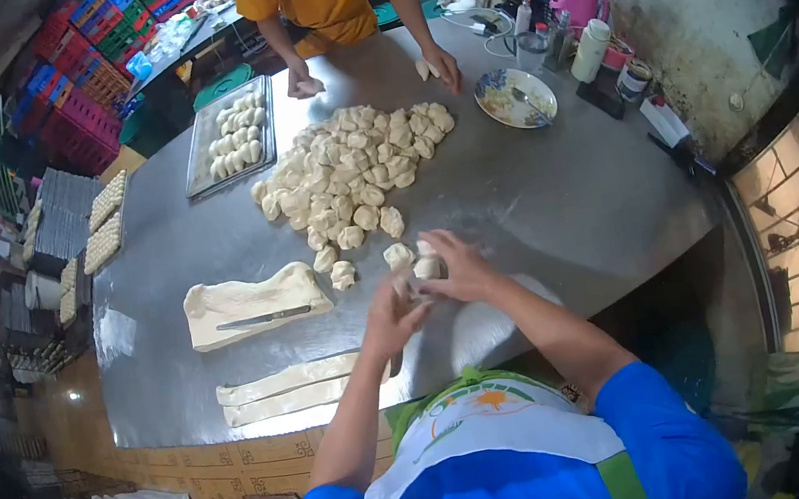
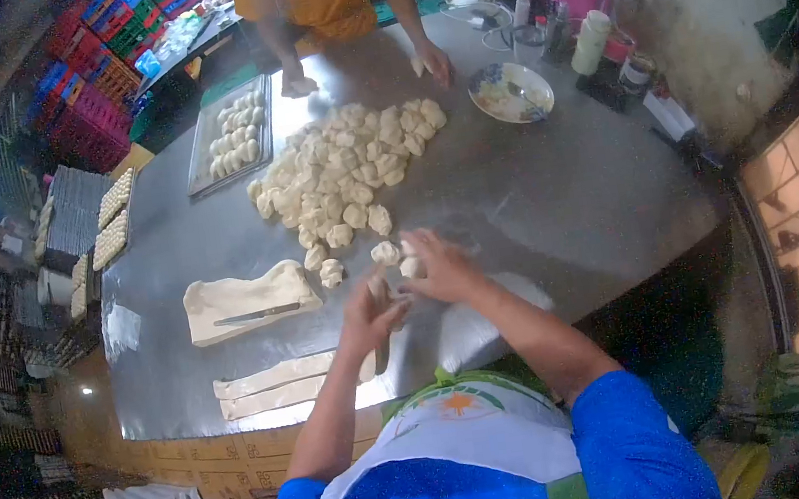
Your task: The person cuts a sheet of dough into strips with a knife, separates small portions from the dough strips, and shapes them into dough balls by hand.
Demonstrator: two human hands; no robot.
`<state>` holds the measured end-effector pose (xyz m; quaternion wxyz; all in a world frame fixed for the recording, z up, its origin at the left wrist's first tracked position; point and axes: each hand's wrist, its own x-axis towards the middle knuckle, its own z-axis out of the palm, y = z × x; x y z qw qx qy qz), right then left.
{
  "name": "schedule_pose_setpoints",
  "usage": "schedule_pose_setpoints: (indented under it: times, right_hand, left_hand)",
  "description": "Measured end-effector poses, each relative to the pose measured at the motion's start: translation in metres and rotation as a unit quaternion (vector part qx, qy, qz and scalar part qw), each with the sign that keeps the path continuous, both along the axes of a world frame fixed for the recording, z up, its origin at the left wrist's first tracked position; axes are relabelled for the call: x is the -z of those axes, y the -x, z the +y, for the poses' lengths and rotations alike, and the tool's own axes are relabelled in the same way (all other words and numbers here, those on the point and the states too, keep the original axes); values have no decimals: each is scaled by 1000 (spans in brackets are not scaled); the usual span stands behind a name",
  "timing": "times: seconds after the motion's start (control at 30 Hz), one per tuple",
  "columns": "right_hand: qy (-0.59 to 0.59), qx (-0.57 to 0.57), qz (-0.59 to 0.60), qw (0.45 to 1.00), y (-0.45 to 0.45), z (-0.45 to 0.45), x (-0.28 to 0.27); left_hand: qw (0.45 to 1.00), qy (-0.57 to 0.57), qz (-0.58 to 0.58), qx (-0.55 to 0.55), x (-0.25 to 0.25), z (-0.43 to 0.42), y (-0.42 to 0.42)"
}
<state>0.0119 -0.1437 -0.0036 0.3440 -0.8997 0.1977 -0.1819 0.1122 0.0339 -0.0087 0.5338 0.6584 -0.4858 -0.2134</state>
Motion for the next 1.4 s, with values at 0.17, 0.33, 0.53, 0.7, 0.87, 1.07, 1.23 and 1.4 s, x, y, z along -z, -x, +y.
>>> schedule_pose_setpoints:
  times: [0.17,0.33,0.53,0.7,0.87,1.07,1.23,1.4]
  right_hand:
    - [-21,-184,-117,976,5,40,-29]
    - [-97,-49,-186,976,-3,39,-43]
    - [-55,-126,-185,973,4,42,-55]
    - [-31,-51,-62,996,2,40,-9]
    - [101,24,120,987,0,10,59]
    - [-68,-158,-77,982,-6,42,-24]
    - [-125,-167,-128,970,-10,62,-45]
    - [-23,-192,-188,963,-19,64,-57]
  left_hand:
    - [994,81,-61,35,-9,-7,-16]
    - [970,-167,152,86,38,-3,-36]
    - [995,23,101,-15,-27,3,-5]
    - [966,-197,-154,-63,-11,8,20]
    - [987,-29,-131,84,-40,22,39]
    - [994,21,-49,-95,-14,26,14]
    - [968,-173,174,-56,32,50,-22]
    - [989,-39,105,-99,-22,43,1]
